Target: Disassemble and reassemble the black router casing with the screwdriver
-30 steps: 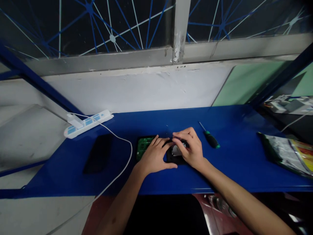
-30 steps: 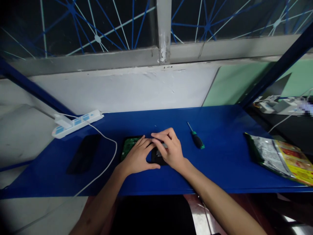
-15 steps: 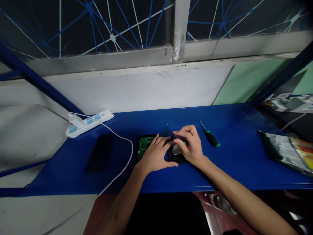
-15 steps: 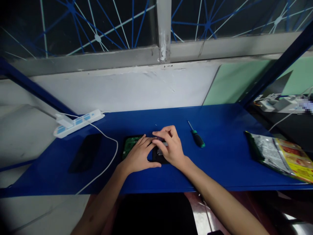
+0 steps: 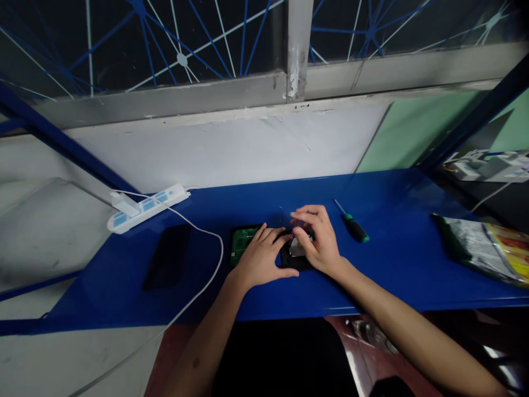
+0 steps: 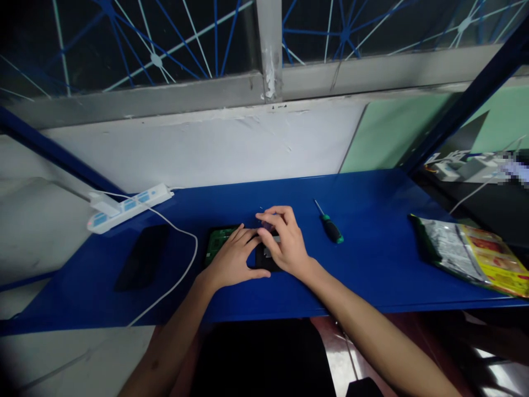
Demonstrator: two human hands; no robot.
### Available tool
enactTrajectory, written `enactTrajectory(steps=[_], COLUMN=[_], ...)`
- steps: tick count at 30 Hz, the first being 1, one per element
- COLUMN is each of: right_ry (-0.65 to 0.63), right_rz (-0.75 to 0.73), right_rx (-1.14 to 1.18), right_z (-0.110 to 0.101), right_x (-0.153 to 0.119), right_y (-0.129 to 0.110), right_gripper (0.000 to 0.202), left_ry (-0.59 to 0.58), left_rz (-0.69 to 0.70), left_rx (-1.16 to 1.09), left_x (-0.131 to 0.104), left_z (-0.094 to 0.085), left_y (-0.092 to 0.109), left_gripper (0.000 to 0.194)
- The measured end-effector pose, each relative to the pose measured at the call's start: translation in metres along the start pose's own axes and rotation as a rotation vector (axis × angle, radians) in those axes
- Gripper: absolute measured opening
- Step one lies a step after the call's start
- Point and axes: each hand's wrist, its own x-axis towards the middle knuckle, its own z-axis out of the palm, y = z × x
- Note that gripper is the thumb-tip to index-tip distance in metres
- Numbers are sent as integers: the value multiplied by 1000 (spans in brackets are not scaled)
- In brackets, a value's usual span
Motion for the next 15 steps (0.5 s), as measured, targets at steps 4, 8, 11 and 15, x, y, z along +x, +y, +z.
enactTrajectory(steps=[4,8,11,15], right_ry=[24,54,66,38], right_rz=[-37,-63,-61,-28], right_rx=[-74,-113,-103,-13], right_z=[1,2,2,0], right_x=[1,0,0,2], right_y=[2,6,5,-1], right_gripper=[30,28,31,35], left_ry=[-12,-21,-15,-8], left_rz=[-7,-12,-4,-2], left_rx=[7,1,6,-11], left_x=[-1,0,0,-1], left_z=[-1,-1,0,1], left_y=[0,2,2,0], left_gripper=[86,85,84,86])
